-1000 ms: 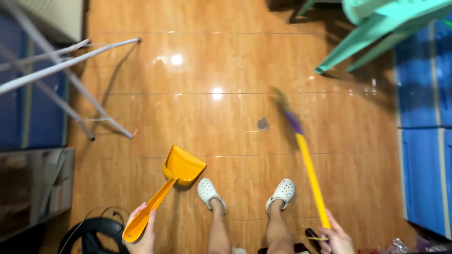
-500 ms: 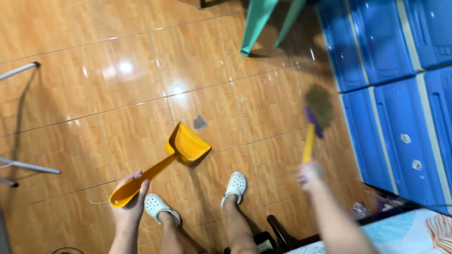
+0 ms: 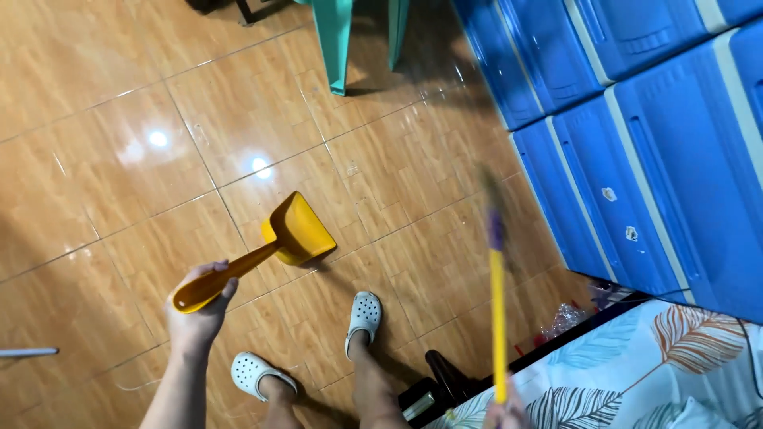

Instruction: Tidying items on a desk and dresser, moving furniture, and sweeping the floor.

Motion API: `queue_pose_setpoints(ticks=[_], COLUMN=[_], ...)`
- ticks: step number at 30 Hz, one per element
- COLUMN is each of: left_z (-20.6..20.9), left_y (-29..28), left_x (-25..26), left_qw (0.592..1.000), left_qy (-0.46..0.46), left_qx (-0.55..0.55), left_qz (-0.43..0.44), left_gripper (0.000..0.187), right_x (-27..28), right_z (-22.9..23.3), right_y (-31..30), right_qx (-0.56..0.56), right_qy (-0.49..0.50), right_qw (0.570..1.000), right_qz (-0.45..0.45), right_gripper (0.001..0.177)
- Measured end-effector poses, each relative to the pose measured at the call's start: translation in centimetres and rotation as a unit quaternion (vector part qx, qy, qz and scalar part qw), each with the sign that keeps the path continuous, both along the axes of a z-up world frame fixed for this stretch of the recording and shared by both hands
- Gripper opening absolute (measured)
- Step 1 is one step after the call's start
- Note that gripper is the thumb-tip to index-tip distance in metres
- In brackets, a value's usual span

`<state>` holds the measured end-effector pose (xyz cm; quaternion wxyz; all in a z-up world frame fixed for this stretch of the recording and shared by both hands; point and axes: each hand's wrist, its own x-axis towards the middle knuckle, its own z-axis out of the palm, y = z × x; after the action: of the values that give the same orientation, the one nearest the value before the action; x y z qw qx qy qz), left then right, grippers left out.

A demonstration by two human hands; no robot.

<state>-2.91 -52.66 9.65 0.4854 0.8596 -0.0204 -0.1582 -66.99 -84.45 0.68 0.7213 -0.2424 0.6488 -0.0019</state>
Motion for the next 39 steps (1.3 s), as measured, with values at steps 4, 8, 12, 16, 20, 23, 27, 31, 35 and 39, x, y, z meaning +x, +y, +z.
queue_pose_setpoints(ticks=[4,8,12,16,20,23,27,31,35,39], left_z=[1.1,1.8,2.2,1.8,0.9,0.4,-0.3,-1.7,-3.1,-3.6], left_y=[-1.9,-5.2,-8.5,-9.3,-7.6,-4.5,-1.6,0.7,3.4,7.1], left_x=[0.6,0.8,1.3,2.3,3.4,3.5,4.5,7.1,11.6,14.9], left_qw=[0.999,0.994,0.991,0.992,0.996,0.999,0.999,0.995,0.991,0.983], left_qy=[0.017,0.029,0.019,0.042,0.035,0.019,0.005,0.005,-0.029,-0.008], left_qx=[0.014,0.041,0.030,0.012,0.012,-0.007,-0.029,0.015,0.005,-0.077], left_qz=[-0.041,-0.101,-0.130,-0.120,-0.084,-0.041,0.041,0.097,0.134,0.167], left_gripper=[0.030,0.029,0.028,0.028,0.030,0.029,0.028,0.028,0.029,0.029], right_x=[10.7,26.4,31.3,28.8,34.5,39.1,45.5,44.2,41.4,54.0], right_z=[-3.8,1.9,8.9,12.2,16.0,6.8,-4.2,-5.1,0.9,14.0], right_y=[-7.7,-0.6,12.0,5.9,-7.3,-19.3,-24.1,-3.5,5.0,1.9], right_qx=[-0.005,0.051,0.003,0.146,-0.057,-0.127,-0.145,-0.215,-0.380,-0.058], right_qy=[-0.001,0.059,0.167,-0.013,0.083,0.047,0.044,0.140,-0.078,-0.013], right_qw=[0.984,0.976,0.985,0.988,0.990,0.988,0.983,0.928,0.811,0.937], right_qz=[-0.177,-0.205,0.031,0.056,0.100,0.076,0.100,0.271,0.439,0.344], right_gripper=[0.037,0.038,0.039,0.084,0.076,0.067,0.035,0.032,0.095,0.079])
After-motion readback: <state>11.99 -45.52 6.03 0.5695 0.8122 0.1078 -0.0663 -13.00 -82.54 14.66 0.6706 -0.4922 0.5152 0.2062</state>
